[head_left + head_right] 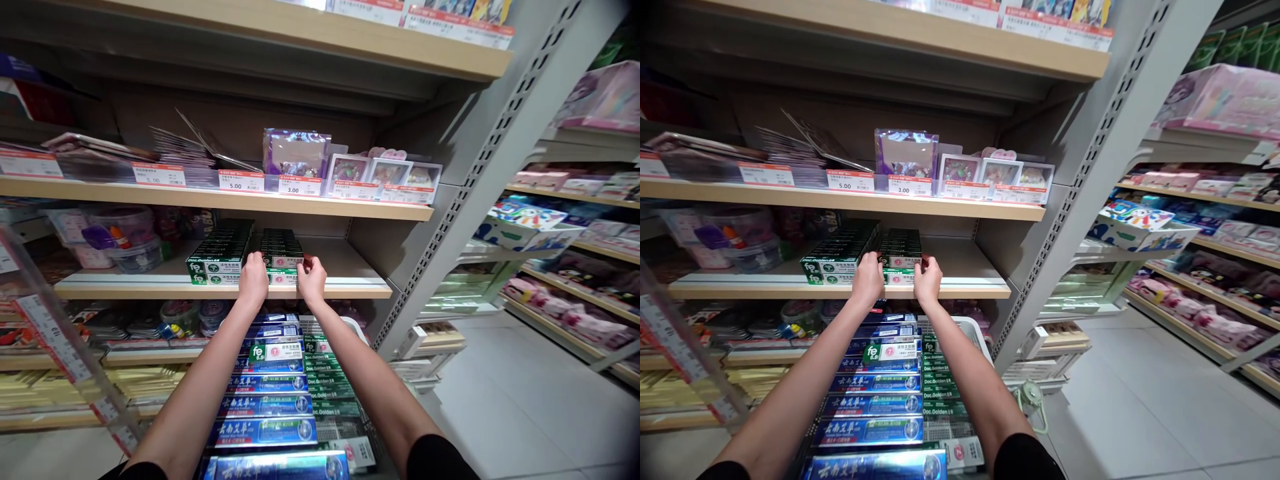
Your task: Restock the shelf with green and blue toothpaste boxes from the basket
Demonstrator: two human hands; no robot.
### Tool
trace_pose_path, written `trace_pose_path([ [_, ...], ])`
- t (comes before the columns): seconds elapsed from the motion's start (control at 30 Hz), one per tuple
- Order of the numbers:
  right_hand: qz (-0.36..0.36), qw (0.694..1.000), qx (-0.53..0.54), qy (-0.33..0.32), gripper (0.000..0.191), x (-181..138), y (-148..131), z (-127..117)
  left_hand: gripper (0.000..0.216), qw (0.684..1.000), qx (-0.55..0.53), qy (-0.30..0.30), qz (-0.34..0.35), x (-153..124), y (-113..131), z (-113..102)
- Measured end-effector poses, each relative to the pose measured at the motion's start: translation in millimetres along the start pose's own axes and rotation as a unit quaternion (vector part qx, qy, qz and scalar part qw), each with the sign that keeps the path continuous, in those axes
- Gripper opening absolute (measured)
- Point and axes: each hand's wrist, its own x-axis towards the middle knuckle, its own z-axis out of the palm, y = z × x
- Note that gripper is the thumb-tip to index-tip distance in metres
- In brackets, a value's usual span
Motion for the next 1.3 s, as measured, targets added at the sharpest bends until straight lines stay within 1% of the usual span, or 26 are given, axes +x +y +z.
trace_pose_path([
  [0.13,0.0,1.0,-0.003,0.0,0.024,-1.4,-2.9,-1.1,0.024,1.0,0.009,-0.006,-0.001,-1.8,0.1,-1.2],
  [0.3,0.0,0.999,0.032,-0.019,0.03,-5.7,-9.8,-8.8,0.037,0.998,-0.032,0.003,0.045,-12.2,0.0,-5.4],
  [0.37,-0.008,0.998,0.057,-0.014,0.035,-10.0,-12.5,-15.0,0.043,0.997,-0.054,0.012,0.059,-19.1,1.2,-10.8],
  [0.43,-0.019,0.997,0.073,-0.013,0.038,-17.4,-16.1,-24.3,0.045,0.995,-0.076,0.012,0.064,-27.8,2.6,-20.3],
  [0.53,-0.025,0.995,0.086,-0.031,0.034,-37.0,-23.7,-44.1,0.042,0.992,-0.099,-0.008,0.079,-46.6,3.0,-41.9],
  [0.6,-0.018,0.993,0.101,-0.051,0.031,-55.9,-27.9,-59.3,0.04,0.991,-0.101,-0.031,0.085,-64.5,0.6,-57.8],
  [0.67,-0.001,0.991,0.106,-0.077,0.028,-78.0,-28.6,-73.9,0.037,0.99,-0.096,-0.066,0.079,-86.2,-4.9,-71.1],
  [0.73,0.025,0.989,0.099,-0.107,0.024,-100.8,-23.6,-85.8,0.034,0.988,-0.09,-0.109,0.059,-109.5,-13.6,-78.6],
  [0.8,0.052,0.986,0.086,-0.135,0.02,-121.8,-12.5,-93.6,0.031,0.985,-0.085,-0.146,0.03,-131.3,-25.2,-79.3],
  [0.87,0.076,0.982,0.077,-0.154,0.02,-138.8,3.3,-97.1,0.029,0.982,-0.082,-0.171,0.0,-149.2,-38.5,-74.5],
  [0.97,0.115,0.977,0.073,-0.162,0.021,-155.3,28.2,-95.9,0.027,0.978,-0.075,-0.193,-0.029,-165.8,-57.7,-64.0],
  [1.1,0.147,0.967,0.081,-0.19,0.024,-163.1,48.2,-89.3,0.026,0.972,-0.09,-0.21,-0.061,-172.0,-70.9,-58.1],
  [1.2,0.166,0.96,0.094,-0.206,0.026,-164.8,51.9,-85.2,0.027,0.966,-0.106,-0.225,-0.067,-172.7,-69.9,-59.8],
  [1.3,0.176,0.956,0.094,-0.213,0.026,-166.5,50.6,-84.3,0.028,0.961,-0.099,-0.251,-0.059,-174.3,-66.3,-60.6],
])
